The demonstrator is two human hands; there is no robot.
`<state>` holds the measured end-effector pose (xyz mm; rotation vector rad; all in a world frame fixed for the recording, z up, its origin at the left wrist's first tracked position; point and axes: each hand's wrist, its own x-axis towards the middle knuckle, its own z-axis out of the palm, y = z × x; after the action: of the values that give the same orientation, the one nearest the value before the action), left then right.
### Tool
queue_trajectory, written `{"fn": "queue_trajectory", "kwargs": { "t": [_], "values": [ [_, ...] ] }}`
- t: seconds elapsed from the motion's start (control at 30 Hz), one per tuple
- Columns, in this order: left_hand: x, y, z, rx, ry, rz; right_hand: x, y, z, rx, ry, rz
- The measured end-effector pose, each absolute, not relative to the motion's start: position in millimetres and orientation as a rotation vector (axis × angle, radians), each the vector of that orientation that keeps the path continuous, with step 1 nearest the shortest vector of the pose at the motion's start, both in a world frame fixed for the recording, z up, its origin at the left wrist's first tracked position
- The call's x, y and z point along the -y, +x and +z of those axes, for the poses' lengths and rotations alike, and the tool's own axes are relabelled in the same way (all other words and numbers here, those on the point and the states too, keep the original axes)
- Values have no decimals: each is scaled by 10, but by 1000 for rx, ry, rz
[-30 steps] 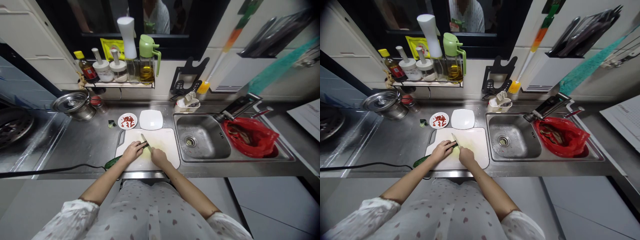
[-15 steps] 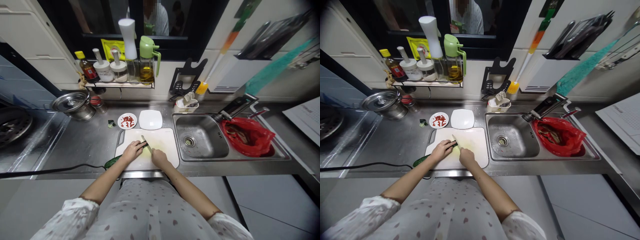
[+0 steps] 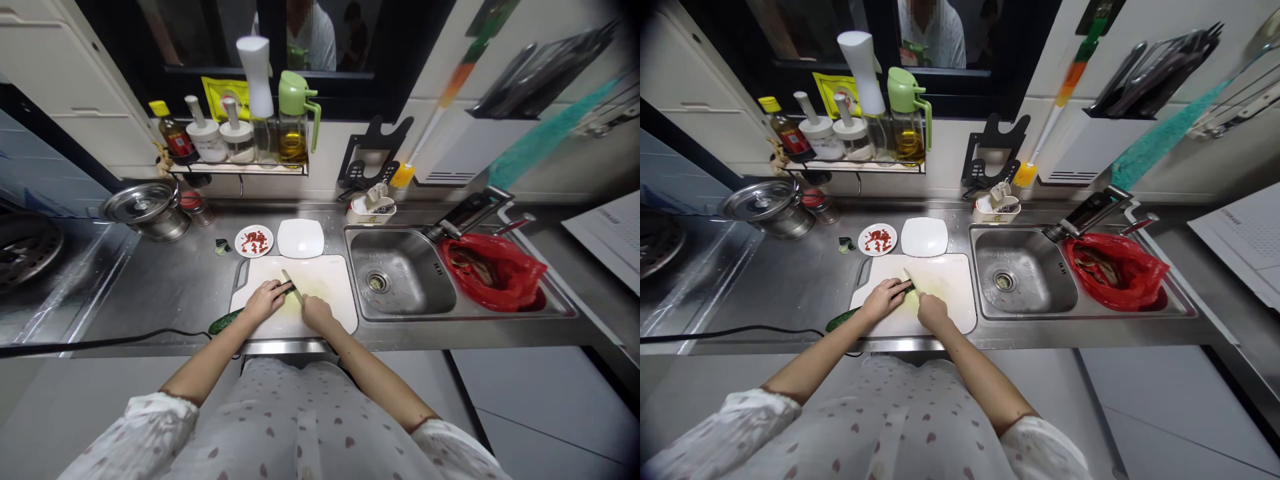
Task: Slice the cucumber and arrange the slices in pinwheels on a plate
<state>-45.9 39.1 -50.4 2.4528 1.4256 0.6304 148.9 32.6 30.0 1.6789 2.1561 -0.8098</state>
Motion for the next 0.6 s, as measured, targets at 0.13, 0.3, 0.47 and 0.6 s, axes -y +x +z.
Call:
{"fn": "queue_trajectory", "kwargs": {
  "t": [0.13, 0.3, 0.47, 0.6],
  "values": [
    [-387, -458, -501, -1435, 2444, 630, -343, 1483, 299, -2169, 1671, -809],
    [-384, -454, -477, -1445, 2431, 623, -382, 1456, 260, -2198, 1677, -818],
    [-384, -461, -482, -1445, 2439, 619, -345, 1452, 206, -2191, 1694, -789],
    [-383, -462, -492, -1459, 2447, 591, -294, 1467, 200, -2186, 1703, -787]
  ]
}}
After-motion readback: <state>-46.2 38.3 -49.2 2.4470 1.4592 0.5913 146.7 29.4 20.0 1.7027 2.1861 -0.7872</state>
